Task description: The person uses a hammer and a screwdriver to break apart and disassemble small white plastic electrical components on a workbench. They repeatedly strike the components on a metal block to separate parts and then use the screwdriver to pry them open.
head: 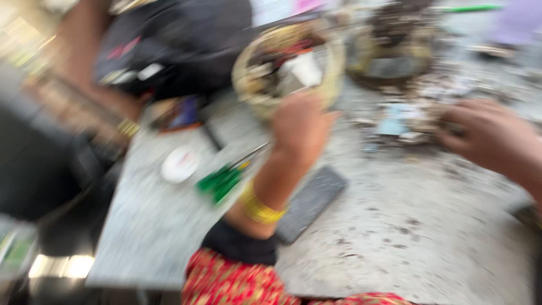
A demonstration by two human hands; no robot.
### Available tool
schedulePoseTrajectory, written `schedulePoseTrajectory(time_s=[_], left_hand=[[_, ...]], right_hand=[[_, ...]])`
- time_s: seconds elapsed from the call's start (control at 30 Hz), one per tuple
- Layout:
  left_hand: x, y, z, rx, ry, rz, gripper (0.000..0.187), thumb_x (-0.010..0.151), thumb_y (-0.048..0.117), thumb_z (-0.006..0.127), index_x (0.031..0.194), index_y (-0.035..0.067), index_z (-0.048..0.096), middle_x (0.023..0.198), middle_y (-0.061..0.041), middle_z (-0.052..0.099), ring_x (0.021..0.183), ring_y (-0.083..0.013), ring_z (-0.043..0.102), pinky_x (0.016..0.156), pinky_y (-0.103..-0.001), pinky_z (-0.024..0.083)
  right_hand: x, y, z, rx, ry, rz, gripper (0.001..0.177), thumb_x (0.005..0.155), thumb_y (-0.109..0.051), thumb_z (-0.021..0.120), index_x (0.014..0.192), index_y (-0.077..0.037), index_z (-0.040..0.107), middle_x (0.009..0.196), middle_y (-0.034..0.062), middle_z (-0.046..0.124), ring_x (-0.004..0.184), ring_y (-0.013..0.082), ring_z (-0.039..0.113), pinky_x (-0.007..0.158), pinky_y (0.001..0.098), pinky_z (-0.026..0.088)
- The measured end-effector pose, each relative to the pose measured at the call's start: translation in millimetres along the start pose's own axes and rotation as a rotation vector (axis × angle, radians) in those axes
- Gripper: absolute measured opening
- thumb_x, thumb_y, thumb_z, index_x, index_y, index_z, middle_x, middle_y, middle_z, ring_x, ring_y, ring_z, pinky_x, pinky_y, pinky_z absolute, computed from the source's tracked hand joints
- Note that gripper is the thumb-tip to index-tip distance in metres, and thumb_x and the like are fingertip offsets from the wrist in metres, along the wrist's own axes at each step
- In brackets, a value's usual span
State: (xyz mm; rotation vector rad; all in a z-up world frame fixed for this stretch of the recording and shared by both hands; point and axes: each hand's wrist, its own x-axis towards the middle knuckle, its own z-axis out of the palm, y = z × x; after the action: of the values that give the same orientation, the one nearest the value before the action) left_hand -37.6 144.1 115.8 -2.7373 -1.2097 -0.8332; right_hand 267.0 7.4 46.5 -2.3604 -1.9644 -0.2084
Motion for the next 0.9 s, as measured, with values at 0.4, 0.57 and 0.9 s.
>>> schedulePoseTrajectory(time_s=[0.4, 0.57, 0.9], left_hand=[[8, -23, 17, 0.01, 0.324, -0.015, 0.051, 0.077, 0.035, 0.085, 0.105, 0.001, 0.06, 0.11, -0.017, 0.061, 0.102, -0.0326, 0.066, 0.08, -0.038, 0.059], [3, -26, 6, 0.097, 0.253, -0.067, 0.046, 0.08, 0.033, 0.084, 0.104, 0.0, 0.062, 0.117, -0.018, 0.059, 0.106, -0.0311, 0.066, 0.081, -0.037, 0.059], [8, -38, 4, 0.184, 0.214, -0.158, 0.065, 0.076, 0.039, 0.082, 0.117, -0.005, 0.059, 0.128, -0.025, 0.056, 0.115, -0.0352, 0.063, 0.095, -0.038, 0.056]], right_hand=[[21, 22, 35, 0.011, 0.158, -0.148, 0.033, 0.096, -0.024, 0.062, 0.125, -0.01, 0.065, 0.125, 0.0113, 0.068, 0.112, 0.0203, 0.067, 0.102, 0.0351, 0.055], [16, -31, 24, -0.218, 0.388, -0.398, 0.048, 0.097, -0.032, 0.054, 0.141, -0.015, 0.056, 0.144, 0.0089, 0.063, 0.13, 0.021, 0.06, 0.112, 0.0387, 0.047], [-4, -58, 15, -0.311, 0.178, -0.201, 0.045, 0.098, -0.041, 0.057, 0.142, -0.029, 0.061, 0.137, -0.004, 0.066, 0.136, 0.0165, 0.057, 0.124, 0.0378, 0.037]])
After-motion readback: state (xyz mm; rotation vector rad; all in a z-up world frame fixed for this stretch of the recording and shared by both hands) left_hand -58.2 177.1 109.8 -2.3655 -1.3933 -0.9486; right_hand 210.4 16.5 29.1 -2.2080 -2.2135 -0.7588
